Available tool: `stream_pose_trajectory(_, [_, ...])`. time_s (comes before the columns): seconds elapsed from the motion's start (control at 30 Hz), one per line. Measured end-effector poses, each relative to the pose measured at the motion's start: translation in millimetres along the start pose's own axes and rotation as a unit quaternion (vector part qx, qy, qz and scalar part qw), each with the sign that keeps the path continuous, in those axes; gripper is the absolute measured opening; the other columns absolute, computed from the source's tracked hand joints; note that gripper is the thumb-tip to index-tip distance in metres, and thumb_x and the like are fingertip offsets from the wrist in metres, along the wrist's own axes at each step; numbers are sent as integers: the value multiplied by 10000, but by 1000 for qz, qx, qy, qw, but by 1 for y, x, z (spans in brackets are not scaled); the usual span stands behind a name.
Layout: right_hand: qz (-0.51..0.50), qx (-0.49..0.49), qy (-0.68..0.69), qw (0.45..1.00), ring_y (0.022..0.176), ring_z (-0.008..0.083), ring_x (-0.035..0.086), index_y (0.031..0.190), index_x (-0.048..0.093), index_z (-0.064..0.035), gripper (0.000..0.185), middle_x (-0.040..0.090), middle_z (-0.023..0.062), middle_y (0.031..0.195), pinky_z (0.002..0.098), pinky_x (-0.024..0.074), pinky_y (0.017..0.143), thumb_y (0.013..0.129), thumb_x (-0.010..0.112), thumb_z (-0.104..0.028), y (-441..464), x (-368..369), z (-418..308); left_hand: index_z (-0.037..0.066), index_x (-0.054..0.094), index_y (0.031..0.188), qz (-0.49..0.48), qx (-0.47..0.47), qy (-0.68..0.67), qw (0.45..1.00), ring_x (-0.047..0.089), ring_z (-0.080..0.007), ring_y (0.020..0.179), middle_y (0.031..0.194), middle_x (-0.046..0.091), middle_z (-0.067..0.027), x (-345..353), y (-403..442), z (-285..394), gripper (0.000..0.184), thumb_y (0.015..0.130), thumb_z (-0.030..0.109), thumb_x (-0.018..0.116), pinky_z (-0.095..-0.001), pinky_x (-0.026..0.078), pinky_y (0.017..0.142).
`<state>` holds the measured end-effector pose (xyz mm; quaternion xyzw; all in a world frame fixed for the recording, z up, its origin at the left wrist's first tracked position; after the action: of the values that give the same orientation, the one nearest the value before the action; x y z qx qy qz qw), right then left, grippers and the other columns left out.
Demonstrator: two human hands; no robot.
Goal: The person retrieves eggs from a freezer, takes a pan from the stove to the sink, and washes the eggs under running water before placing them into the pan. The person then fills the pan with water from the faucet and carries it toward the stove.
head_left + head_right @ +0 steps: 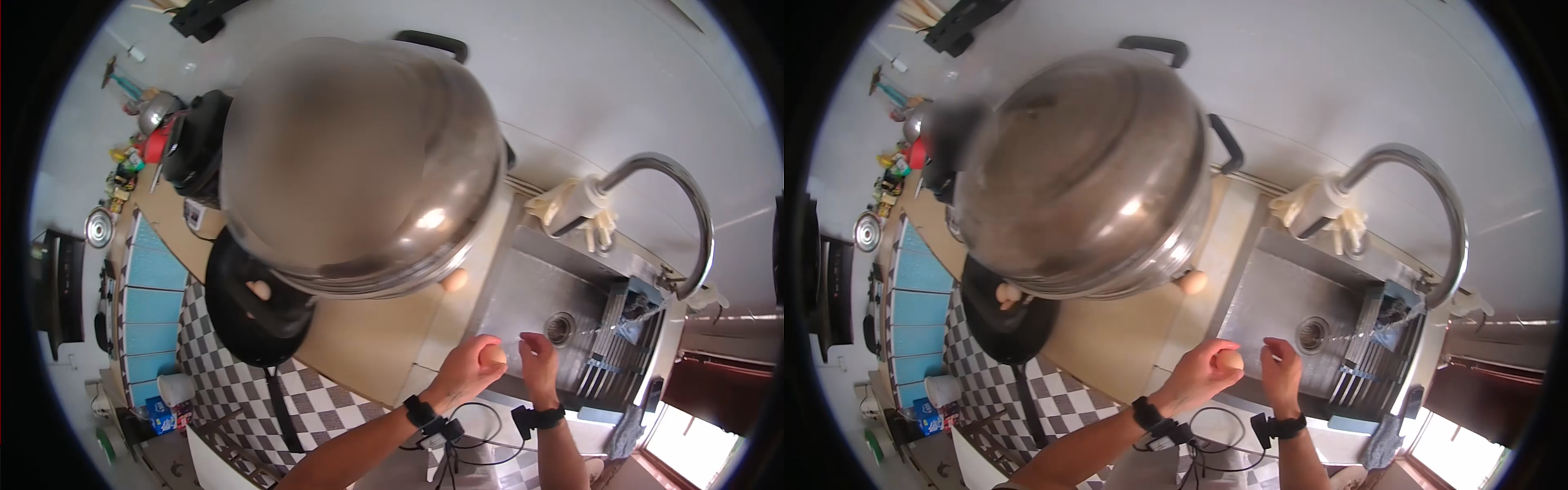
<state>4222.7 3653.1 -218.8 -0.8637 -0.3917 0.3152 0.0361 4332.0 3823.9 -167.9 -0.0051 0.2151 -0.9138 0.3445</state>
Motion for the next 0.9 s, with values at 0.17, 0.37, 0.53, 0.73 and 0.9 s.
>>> stream_pose_trajectory(0.17, [-26, -43, 61, 997, 932, 217, 733, 1148, 707, -2, 251, 747, 146, 1031, 330, 596, 779, 907, 695, -72, 4, 49, -85, -4, 563, 1311, 98, 10, -62, 993, 686, -161, 1024, 1152, 662, -94, -159, -73, 29, 449, 928, 105, 771, -294, 578, 888])
stream_pose_trajectory(0.37, [-15, -158, -3, 987, 942, 224, 720, 1311, 565, 8, 564, 666, 170, 1210, 341, 604, 745, 826, 824, -120, 12, 97, -149, -38, 621, 1214, 331, -34, 14, 943, 692, -137, 917, 1029, 707, -90, -309, -139, 17, 368, 881, 40, 756, -275, 562, 825])
stream_pose_trajectory(0.53, [9, -172, -18, 985, 931, 300, 676, 1340, 510, 11, 681, 611, 171, 1189, 406, 572, 739, 784, 859, -170, 30, 128, -153, -31, 631, 1189, 321, -154, 248, 901, 735, -262, 893, 1010, 718, -168, -365, -149, -38, 428, 841, 165, 786, -332, 576, 792])
stream_pose_trajectory(0.73, [57, -230, -76, 969, 897, 332, 647, 1196, 600, -12, 494, 645, 157, 1047, 435, 534, 789, 787, 829, -170, 37, 136, -155, 6, 667, 1151, 275, -81, 268, 920, 663, -388, 981, 1033, 685, -225, -368, -136, -89, 424, 790, 198, 779, -419, 544, 883])
stream_pose_trajectory(0.9, [50, -181, -24, 982, 841, 309, 666, 1178, 622, -12, 456, 672, 155, 1042, 423, 544, 758, 794, 816, -164, 53, 146, -120, 26, 687, 1137, 259, -94, 168, 947, 629, -402, 1034, 1062, 681, -218, -362, -128, -116, 395, 781, 185, 747, -450, 517, 940])
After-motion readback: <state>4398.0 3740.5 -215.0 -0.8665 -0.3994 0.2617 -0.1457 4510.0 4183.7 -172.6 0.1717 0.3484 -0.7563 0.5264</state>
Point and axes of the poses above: each hand's wrist, its own y-axis towards the middle knuckle, its own x-axis out of the palm, z = x × y, the point moved 9 cm from there along y, towards the middle knuckle
